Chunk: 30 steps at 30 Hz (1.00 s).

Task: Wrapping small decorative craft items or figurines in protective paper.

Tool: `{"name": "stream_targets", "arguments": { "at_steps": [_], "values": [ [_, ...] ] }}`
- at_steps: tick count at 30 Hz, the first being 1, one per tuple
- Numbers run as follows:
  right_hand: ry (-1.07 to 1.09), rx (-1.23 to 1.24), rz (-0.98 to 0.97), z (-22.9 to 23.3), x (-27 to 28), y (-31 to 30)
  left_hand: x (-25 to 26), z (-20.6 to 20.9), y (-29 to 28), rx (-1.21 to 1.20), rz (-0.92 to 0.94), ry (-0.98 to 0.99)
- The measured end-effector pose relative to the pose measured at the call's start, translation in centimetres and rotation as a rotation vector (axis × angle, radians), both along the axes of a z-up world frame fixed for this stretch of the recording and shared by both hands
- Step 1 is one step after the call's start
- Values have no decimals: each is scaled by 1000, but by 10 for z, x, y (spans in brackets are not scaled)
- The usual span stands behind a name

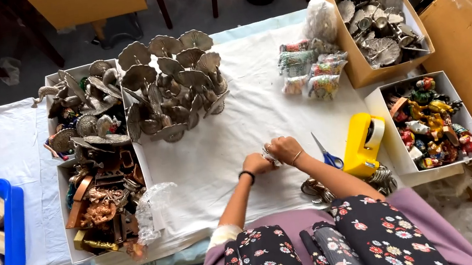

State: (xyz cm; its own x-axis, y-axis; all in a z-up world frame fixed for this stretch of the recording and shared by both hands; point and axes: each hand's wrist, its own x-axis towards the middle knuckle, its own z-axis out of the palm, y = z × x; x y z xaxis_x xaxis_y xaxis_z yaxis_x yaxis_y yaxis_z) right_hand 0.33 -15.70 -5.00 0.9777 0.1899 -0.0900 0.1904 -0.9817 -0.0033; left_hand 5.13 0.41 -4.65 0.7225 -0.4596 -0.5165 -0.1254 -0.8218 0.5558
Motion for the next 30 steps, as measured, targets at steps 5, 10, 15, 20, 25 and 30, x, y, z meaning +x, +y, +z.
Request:
{"name": "stream_targets", "arguments": {
  "at_steps": [5, 10, 15, 20, 25, 30],
  "values": [
    [-346, 168, 217, 30, 9, -4, 19, 2, 18, -484, 39, 952],
    [-39, 93, 214, 57, 32, 4, 8, -2, 25, -453, 86, 323],
    [287, 11, 109, 34, 63, -5, 28, 26, 24, -211, -174, -670],
    [681, 210, -53, 25, 75, -25, 37, 53, 21, -314, -376, -1025],
    [770, 332, -112, 19, 94, -21, 30, 29, 11, -194, -231, -1027],
    [195, 105, -100, 115, 65, 42, 32, 32, 26, -62, 173, -374]
  ]
}}
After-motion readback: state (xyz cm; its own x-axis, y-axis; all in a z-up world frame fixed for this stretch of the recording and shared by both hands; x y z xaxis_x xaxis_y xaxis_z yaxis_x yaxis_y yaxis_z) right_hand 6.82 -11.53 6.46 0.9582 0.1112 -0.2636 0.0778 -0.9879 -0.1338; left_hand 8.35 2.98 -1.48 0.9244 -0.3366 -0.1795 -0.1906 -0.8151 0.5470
